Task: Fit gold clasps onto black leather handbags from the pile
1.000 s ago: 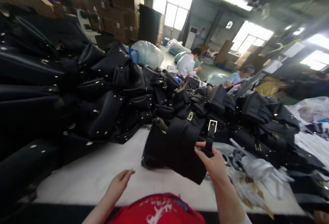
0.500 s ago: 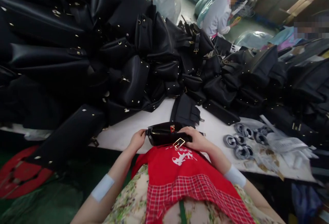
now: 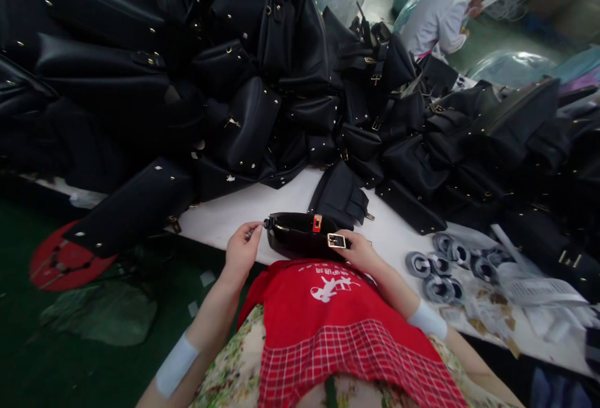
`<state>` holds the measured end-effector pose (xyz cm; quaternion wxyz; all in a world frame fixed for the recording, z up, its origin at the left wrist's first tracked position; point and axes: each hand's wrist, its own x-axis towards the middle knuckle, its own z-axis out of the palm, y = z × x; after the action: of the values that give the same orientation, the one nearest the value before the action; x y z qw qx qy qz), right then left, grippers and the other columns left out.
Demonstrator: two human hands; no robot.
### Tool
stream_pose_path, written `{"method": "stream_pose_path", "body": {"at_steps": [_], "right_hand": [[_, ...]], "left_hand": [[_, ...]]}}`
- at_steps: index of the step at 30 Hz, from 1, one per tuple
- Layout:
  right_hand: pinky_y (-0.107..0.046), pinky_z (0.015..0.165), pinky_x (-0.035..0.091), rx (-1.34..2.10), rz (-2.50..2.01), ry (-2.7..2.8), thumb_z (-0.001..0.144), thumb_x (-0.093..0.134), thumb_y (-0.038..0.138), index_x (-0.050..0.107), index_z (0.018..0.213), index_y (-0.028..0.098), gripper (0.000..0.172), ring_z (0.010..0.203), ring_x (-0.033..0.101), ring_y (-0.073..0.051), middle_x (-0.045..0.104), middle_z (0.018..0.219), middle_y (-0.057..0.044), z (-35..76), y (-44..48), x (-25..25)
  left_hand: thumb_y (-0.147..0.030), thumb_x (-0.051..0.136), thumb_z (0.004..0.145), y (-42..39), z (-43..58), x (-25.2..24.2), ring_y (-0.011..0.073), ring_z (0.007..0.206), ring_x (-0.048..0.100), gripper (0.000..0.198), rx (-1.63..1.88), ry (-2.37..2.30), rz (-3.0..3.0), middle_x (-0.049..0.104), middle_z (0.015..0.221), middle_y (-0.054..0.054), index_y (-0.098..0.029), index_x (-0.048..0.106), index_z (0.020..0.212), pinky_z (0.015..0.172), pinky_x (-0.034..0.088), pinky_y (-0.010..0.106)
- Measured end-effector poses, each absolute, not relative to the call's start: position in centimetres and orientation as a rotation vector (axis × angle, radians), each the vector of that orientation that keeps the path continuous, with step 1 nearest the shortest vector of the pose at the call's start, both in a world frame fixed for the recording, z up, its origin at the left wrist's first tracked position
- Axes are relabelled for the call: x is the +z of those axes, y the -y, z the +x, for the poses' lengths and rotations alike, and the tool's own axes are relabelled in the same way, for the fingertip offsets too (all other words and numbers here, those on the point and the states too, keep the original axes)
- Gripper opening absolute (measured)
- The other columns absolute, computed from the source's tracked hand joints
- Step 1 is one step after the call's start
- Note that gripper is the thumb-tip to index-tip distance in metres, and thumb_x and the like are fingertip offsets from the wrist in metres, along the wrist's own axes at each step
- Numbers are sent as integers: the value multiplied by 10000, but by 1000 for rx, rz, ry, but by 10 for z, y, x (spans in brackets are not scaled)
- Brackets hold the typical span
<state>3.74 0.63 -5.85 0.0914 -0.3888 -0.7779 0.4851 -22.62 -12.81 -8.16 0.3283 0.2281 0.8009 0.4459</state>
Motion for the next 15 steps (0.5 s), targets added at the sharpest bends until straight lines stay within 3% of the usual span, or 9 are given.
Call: {"method": "stream_pose_path", "body": {"at_steps": [7,11,15], "right_hand": [[-322,764,508,1502,-1163,2268,834,597,309,705,949,187,200,818,662,-202,724,897,-52,51,3,-63],[-358,832,513,1506,-1164,2275,818,602,292,712,973,198,212,893,669,-219,728,977,-68,62,7,-65],[-405,868,518,1516,-1153,2301,793,602,301,726,961,212,227,916,676,-248,734,980,-71,75,13,-65]], "left_hand": [[-358,554,865,115,-184,-43,183,816,619,243,1090,-1949,1132,699,907,52,-195,720,938,738,472,283],[-328,590,845,99,-160,10,164,728,589,212,1134,-1819,1178,674,847,52,-185,715,938,672,468,280],[-416,610,827,135,-164,99,144,572,537,295,1221,-1319,1099,617,708,27,-214,699,1024,544,464,279]]}}
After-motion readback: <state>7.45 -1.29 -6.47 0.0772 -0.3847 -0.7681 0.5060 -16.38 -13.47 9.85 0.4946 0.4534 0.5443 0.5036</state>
